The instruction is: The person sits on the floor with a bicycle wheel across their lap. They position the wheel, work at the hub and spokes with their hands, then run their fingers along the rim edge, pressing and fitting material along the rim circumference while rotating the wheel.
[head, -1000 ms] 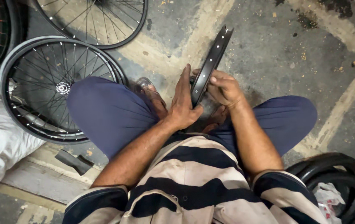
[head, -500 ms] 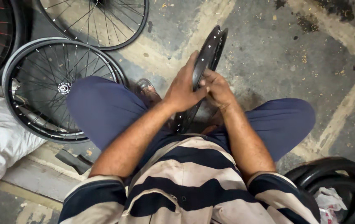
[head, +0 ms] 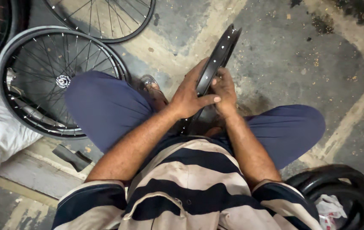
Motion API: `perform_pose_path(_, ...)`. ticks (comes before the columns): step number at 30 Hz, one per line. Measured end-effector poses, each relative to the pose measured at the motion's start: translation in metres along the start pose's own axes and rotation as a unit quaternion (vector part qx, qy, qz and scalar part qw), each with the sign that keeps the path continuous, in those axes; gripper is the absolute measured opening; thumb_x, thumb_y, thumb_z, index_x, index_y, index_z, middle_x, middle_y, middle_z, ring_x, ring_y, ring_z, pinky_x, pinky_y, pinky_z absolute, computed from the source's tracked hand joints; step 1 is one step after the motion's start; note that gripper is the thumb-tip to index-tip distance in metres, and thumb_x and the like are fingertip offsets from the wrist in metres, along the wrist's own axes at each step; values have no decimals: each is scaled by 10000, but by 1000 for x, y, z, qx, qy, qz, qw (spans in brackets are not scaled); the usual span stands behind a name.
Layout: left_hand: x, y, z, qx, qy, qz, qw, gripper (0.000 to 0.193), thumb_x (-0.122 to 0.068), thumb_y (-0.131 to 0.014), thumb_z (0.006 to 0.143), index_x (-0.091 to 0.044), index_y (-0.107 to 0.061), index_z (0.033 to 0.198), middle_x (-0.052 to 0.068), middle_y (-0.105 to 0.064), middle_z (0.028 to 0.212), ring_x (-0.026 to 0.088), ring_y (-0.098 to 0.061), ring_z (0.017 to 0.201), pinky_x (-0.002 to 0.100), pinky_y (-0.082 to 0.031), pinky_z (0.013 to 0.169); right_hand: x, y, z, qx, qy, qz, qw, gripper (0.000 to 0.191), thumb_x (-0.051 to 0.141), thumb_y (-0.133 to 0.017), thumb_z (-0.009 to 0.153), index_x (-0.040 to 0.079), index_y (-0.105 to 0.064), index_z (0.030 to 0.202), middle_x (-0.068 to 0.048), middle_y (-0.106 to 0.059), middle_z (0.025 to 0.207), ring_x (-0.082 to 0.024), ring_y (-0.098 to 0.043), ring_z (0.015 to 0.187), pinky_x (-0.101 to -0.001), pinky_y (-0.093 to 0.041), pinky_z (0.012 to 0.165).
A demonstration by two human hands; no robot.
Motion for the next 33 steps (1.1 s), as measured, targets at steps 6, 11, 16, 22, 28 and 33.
perform_pose_path(6, 4, 2, -4, -14, -21, 24, 999, 1095, -385, -894, 792, 0, -277, 1610, 271, -398, 1604, 421, -377, 1519, 486, -310, 1259, 0, 11, -2, -82, 42, -137, 986, 232, 178, -732, 1069, 33, -591, 1183, -71, -625, 995, -139, -576, 890, -314, -508, 826)
perform_pose_path(11, 12, 5, -6, -15, -8, 0, 1000, 1083, -442, -850, 813, 18, -274, 1606, 267, -420, 1595, 411, -412, 1512, 483, -328, 1260, 16, -13, -24, -12, 191, -94, 977, 436, 367, -724, 1028, 55, -548, 1277, -33, -600, 1277, -137, -569, 1084, -294, -506, 949)
perform_pose_path(16, 13, 8, -5, -19, -5, 6, 1000, 1075, -444, -846, 820, 21, -279, 1606, 277, -415, 1596, 417, -408, 1509, 484, -329, 1257, 21, -25, -25, 4, 170, -202, 965, 628, 533, -616, 1017, 24, -612, 1386, 27, -586, 1066, -100, -547, 981, -267, -496, 866)
perform_pose_path(22, 11, 9, -8, -23, 1, 3, 1000, 1057, -419, -863, 820, 12, -294, 1599, 269, -427, 1590, 414, -418, 1508, 481, -332, 1257, -8, -1, -3, -27, -32, -63, 997, 431, 371, -570, 1083, -10, -650, 1267, -42, -705, 1048, -133, -647, 929, -300, -540, 840)
perform_pose_path(28, 1, 11, 16, -14, -3, 18, 1000, 1008, -360, -853, 843, 13, -282, 1585, 279, -477, 1533, 407, -475, 1452, 447, -375, 1205, -27, 0, 13, 42, -84, 64, 994, 333, 239, -576, 1048, 11, -652, 1278, -68, -718, 1153, -171, -675, 1020, -312, -554, 930)
perform_pose_path(33, 7, 15, 71, -20, 53, 135, 989, 760, -215, -775, 835, -33, -444, 1494, 230, -547, 1476, 396, -527, 1370, 430, -428, 1134, -23, -2, 17, 19, -68, 48, 996, 267, 173, -600, 1023, 27, -648, 1241, -71, -707, 1147, -191, -678, 1036, -329, -558, 911)
Point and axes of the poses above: each hand's wrist, its own z-axis towards the middle knuckle, its own y-axis out of the back of the hand, x = y × z, the point moved 10 cm from there along z, towards the middle knuckle
